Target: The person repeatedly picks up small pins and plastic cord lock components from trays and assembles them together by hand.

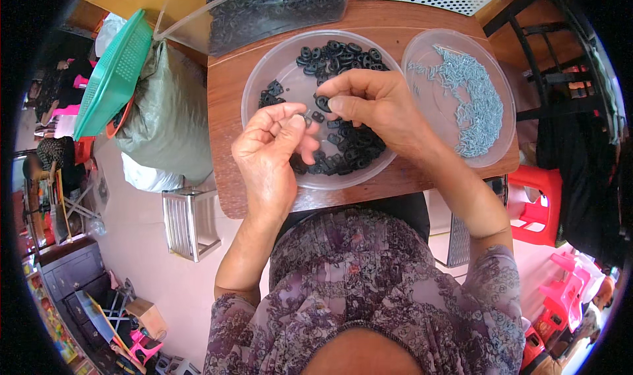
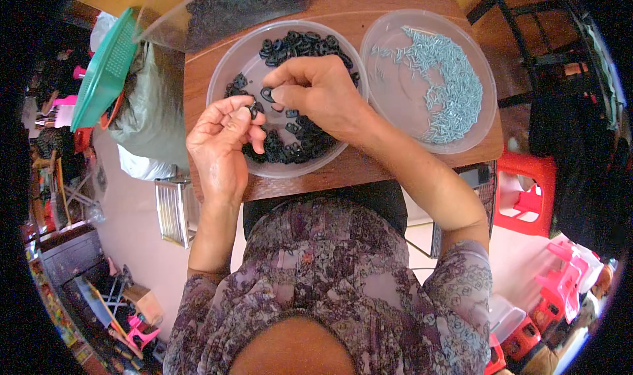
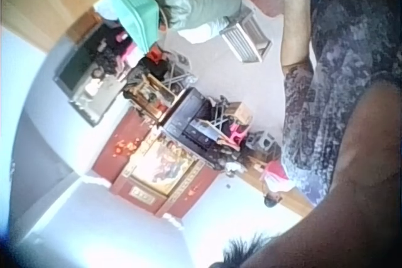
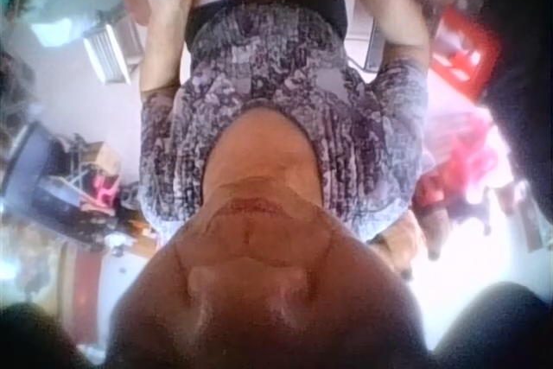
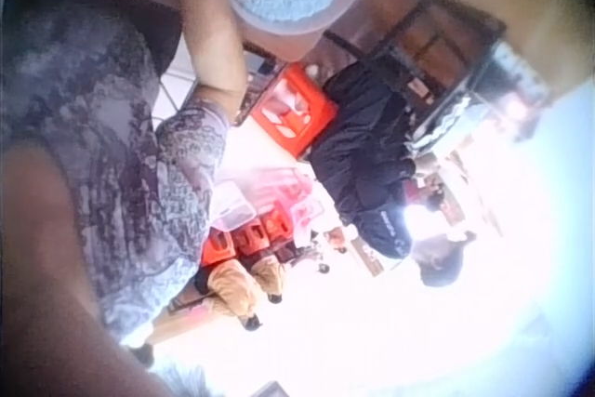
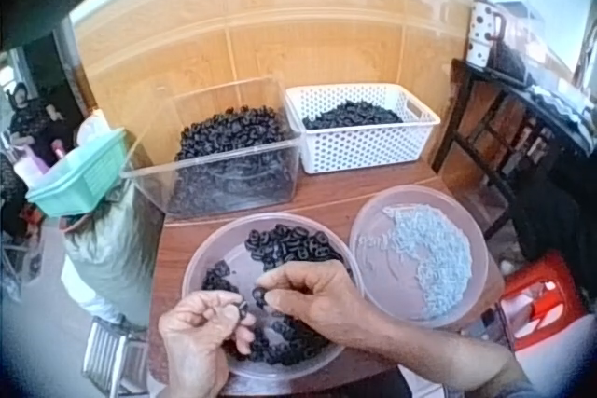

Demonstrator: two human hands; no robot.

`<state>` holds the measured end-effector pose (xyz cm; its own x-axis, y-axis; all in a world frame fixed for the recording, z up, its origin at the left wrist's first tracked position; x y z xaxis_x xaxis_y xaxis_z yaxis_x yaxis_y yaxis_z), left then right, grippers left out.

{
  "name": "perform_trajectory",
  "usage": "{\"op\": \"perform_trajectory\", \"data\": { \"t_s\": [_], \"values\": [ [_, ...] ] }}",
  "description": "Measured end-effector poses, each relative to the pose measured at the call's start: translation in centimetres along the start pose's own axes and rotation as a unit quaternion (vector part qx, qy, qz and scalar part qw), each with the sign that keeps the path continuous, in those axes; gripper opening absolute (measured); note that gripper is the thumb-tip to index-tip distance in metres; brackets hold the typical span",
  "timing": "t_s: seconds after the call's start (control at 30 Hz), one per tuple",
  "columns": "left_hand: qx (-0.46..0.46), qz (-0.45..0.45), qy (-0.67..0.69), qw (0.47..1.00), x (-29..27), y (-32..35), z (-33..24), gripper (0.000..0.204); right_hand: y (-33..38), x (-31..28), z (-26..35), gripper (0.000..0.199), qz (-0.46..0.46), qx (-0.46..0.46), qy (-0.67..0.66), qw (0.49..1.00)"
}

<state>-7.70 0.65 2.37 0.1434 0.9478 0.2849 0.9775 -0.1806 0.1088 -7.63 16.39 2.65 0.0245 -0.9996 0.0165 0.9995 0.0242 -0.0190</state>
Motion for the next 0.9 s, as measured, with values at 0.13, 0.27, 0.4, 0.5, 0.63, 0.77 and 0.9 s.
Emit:
{"op": "perform_trajectory", "data": {
  "t_s": [0.13,0.27,0.4,0.5,0.63,0.77,0.9],
  "values": [
    [0.007,0.002,-0.018,1.000,0.4,0.8,-0.2,0.013,0.3,0.1,-1.0,0.020,0.010,0.044,-0.078,0.996],
    [0.016,0.014,-0.040,0.999,0.5,1.1,-0.2,0.014,0.5,0.3,-1.2,0.021,0.035,0.074,-0.107,0.991],
    [0.023,0.009,-0.032,0.999,0.6,1.1,-0.2,0.012,0.6,0.7,-1.4,0.021,0.047,0.095,-0.140,0.984],
    [0.016,0.002,-0.033,0.999,0.5,1.1,-0.1,0.011,0.6,0.8,-1.5,0.020,0.039,0.106,-0.130,0.985],
    [0.016,0.001,-0.041,0.999,0.4,1.1,0.0,0.012,0.6,0.8,-1.8,0.017,0.039,0.122,-0.161,0.979],
    [0.021,0.002,-0.035,0.999,0.3,1.1,0.1,0.011,0.6,0.9,-2.2,0.020,0.052,0.156,-0.210,0.964],
    [0.011,0.003,-0.044,0.999,0.2,1.1,0.3,0.010,0.8,0.8,-2.2,0.020,0.053,0.153,-0.181,0.970]
  ]
}}
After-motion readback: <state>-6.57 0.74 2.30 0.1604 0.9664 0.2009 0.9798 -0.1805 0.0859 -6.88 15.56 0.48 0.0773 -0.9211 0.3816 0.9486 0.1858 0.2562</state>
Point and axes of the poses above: each hand's wrist, its own y-axis away from the middle knuckle, its own x-axis out of the palm, z = x × y, the point moved 5 cm from there along -y, towards the middle knuckle
